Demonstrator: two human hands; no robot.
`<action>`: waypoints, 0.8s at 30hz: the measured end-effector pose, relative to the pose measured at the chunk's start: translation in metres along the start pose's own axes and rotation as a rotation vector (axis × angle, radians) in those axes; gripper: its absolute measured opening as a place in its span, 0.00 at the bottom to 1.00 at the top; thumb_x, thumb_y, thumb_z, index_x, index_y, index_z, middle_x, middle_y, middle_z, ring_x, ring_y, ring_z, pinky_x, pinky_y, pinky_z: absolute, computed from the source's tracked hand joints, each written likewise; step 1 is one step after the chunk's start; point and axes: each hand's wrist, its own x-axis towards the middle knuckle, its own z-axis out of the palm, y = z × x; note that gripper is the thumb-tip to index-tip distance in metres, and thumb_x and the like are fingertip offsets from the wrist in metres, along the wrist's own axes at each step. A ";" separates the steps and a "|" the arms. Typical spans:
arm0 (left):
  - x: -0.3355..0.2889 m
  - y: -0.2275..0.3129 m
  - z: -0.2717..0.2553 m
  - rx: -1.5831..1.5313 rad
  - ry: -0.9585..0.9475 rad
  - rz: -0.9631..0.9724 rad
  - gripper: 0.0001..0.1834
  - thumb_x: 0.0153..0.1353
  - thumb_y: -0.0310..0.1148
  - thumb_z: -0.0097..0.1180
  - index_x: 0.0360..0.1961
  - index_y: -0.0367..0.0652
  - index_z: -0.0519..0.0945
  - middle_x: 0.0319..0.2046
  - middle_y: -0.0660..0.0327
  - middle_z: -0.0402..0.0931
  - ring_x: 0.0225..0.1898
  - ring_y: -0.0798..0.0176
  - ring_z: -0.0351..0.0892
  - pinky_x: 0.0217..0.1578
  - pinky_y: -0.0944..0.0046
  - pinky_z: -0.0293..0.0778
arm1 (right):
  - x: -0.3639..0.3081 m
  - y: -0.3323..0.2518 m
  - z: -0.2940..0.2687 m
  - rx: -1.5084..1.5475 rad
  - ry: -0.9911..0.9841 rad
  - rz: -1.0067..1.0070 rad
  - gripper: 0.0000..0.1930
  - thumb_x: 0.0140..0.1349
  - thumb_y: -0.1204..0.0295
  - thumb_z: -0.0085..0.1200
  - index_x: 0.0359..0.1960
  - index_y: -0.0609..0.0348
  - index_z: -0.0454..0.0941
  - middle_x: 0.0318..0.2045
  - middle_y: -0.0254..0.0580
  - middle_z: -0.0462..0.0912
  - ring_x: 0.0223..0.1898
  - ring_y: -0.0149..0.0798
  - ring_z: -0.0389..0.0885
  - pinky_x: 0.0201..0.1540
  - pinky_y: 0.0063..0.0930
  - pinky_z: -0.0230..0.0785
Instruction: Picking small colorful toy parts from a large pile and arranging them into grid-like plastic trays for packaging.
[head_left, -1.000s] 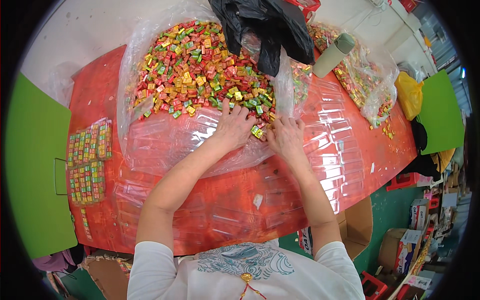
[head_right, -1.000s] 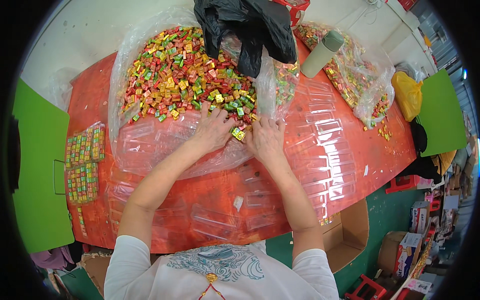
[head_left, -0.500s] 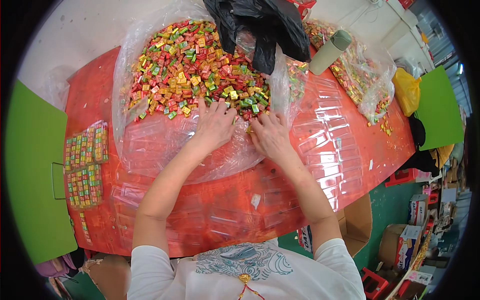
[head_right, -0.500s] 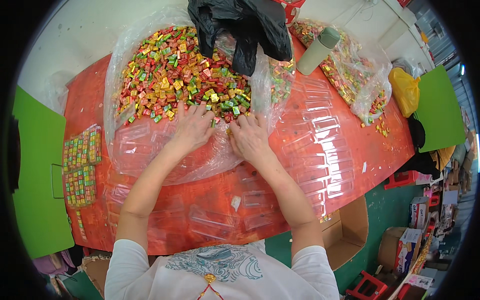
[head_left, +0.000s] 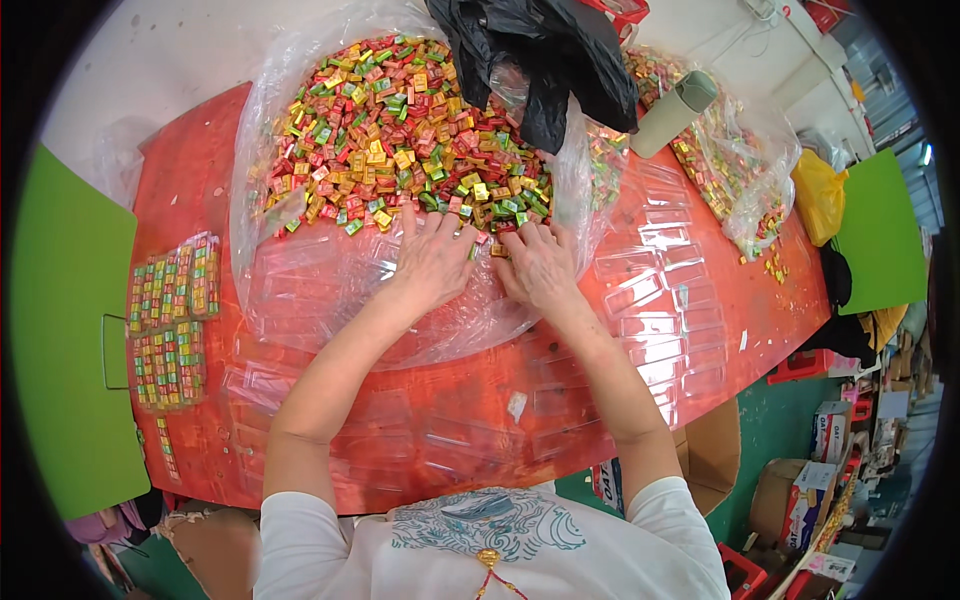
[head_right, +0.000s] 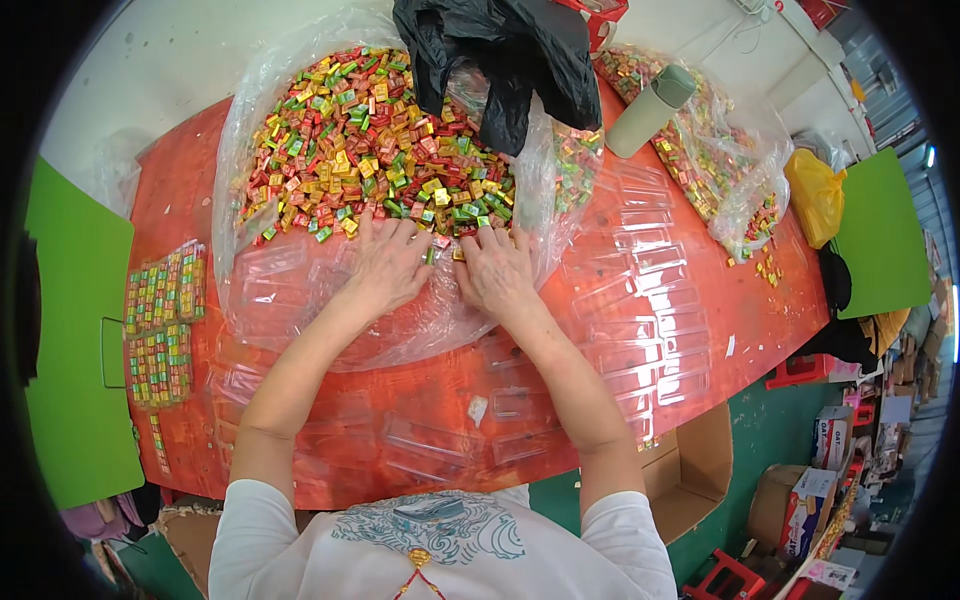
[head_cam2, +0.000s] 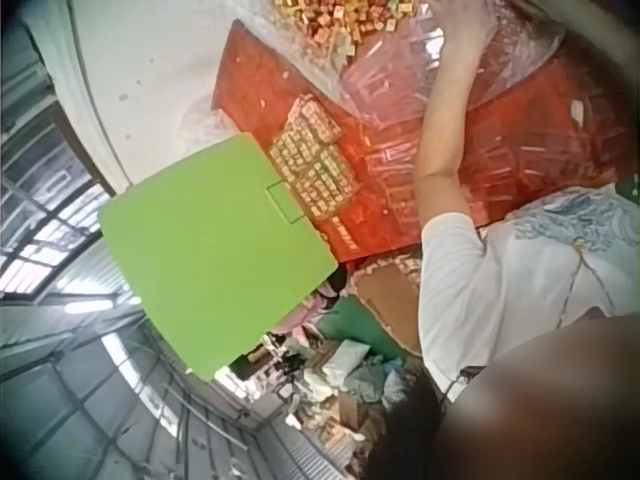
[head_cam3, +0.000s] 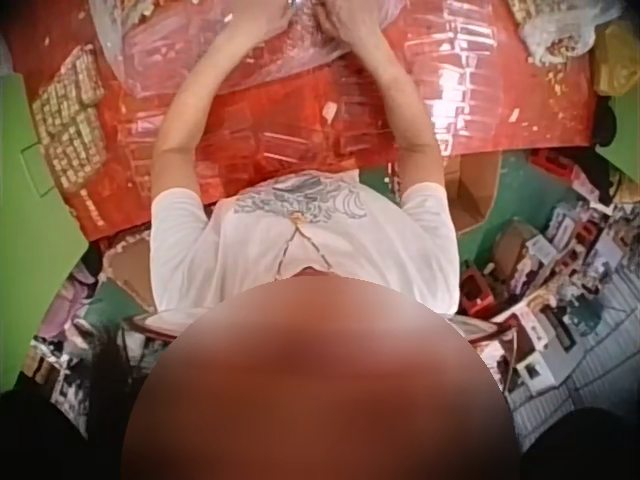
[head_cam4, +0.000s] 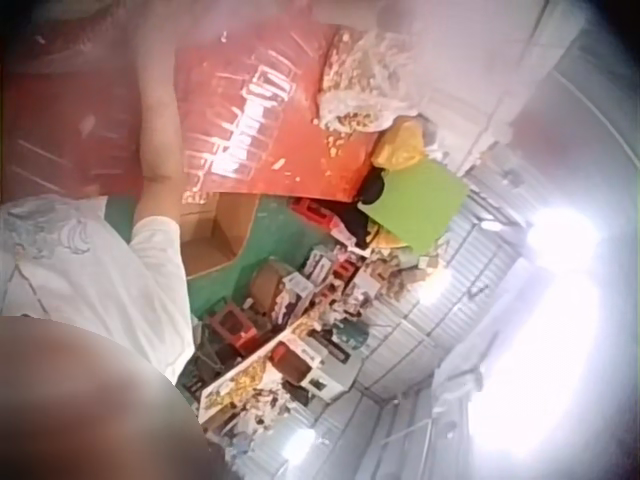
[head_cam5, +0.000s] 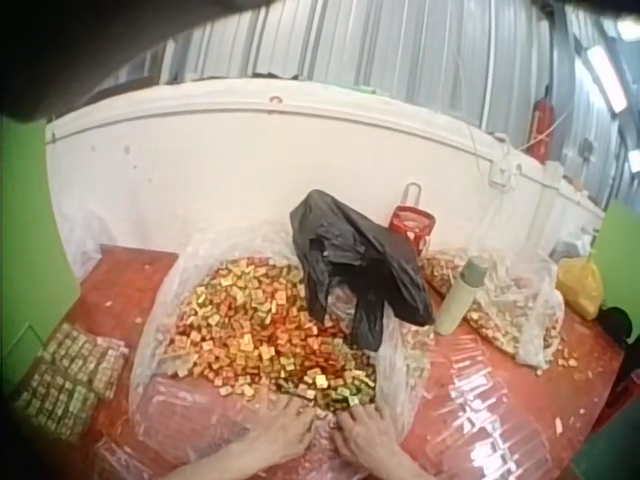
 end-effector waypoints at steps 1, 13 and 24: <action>0.000 0.001 0.000 -0.003 -0.015 -0.001 0.23 0.53 0.37 0.64 0.50 0.45 0.78 0.60 0.45 0.71 0.54 0.50 0.73 0.64 0.24 0.46 | 0.001 -0.001 0.001 -0.005 -0.031 0.022 0.10 0.55 0.66 0.61 0.38 0.50 0.80 0.35 0.41 0.77 0.44 0.43 0.77 0.56 0.43 0.61; 0.010 0.010 0.002 0.046 0.063 0.056 0.16 0.53 0.35 0.63 0.43 0.44 0.80 0.50 0.48 0.75 0.57 0.46 0.72 0.64 0.26 0.46 | -0.009 0.018 0.006 0.064 0.006 -0.068 0.13 0.51 0.75 0.57 0.39 0.48 0.83 0.36 0.35 0.78 0.44 0.41 0.77 0.55 0.39 0.61; 0.033 0.023 0.014 0.085 -0.036 0.151 0.16 0.50 0.37 0.64 0.41 0.48 0.82 0.43 0.54 0.75 0.55 0.48 0.70 0.64 0.27 0.46 | -0.013 0.013 0.007 0.066 0.026 -0.017 0.08 0.52 0.68 0.60 0.34 0.55 0.81 0.33 0.42 0.76 0.41 0.44 0.77 0.51 0.43 0.62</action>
